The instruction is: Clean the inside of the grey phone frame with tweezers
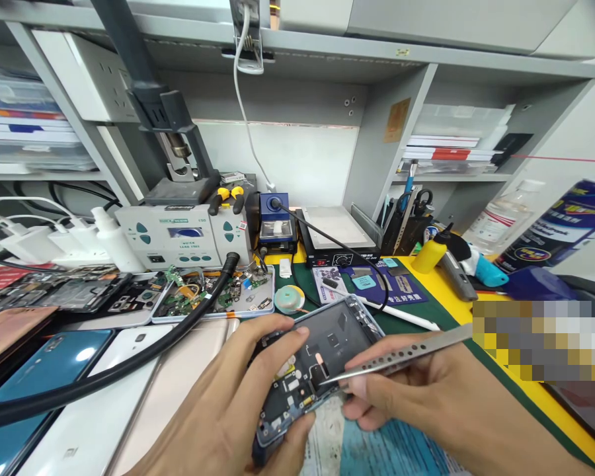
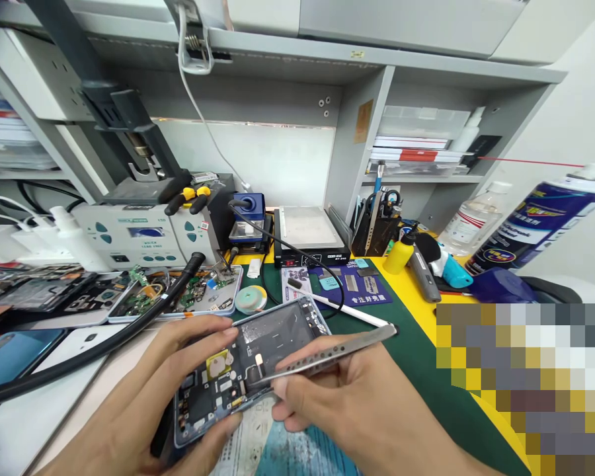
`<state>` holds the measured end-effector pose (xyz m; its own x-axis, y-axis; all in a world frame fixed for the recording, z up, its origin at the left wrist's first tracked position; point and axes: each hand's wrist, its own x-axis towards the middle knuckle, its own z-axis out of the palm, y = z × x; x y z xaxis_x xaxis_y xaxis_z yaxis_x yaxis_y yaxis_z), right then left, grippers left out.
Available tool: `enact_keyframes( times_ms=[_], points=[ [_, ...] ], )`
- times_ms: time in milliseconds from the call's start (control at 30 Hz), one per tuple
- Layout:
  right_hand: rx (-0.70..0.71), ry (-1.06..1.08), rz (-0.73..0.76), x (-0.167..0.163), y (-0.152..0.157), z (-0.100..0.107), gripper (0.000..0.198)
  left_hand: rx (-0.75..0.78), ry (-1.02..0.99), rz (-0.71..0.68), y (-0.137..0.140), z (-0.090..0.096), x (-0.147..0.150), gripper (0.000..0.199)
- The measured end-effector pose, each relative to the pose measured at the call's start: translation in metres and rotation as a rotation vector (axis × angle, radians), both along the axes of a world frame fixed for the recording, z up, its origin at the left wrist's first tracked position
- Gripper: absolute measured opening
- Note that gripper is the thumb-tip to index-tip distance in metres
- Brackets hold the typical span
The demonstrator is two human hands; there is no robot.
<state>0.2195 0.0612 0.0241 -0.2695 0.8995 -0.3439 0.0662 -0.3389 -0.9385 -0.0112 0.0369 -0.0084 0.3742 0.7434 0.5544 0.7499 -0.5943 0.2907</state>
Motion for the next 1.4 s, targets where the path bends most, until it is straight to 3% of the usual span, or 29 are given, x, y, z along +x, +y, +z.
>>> enact_keyframes(
  times_ms=[400, 667, 767, 1033, 1233, 1400],
  points=[
    [-0.09, 0.024, 0.027, -0.005, 0.001, 0.002, 0.025, -0.025, -0.024, 0.013, -0.004, 0.002, 0.003, 0.052],
    [-0.051, 0.062, -0.015, -0.006, -0.001, 0.003, 0.023, -0.006, -0.034, -0.002, -0.003, -0.002, 0.003, 0.053],
    [-0.006, 0.077, -0.003, -0.001, 0.002, 0.004, 0.023, -0.048, -0.008, -0.002, 0.0, -0.003, 0.002, 0.057],
    [0.066, 0.083, 0.201, 0.017, 0.015, 0.01, 0.025, -0.234, 0.032, 0.007, 0.002, 0.006, -0.005, 0.056],
    [0.017, 0.177, 0.252, 0.017, 0.016, 0.01, 0.029, -0.385, -0.051, -0.021, 0.002, 0.011, -0.006, 0.052],
    [0.139, 0.003, 0.24, 0.017, 0.013, 0.009, 0.027, -0.465, -0.106, -0.107, 0.009, 0.012, -0.009, 0.052]
  ],
)
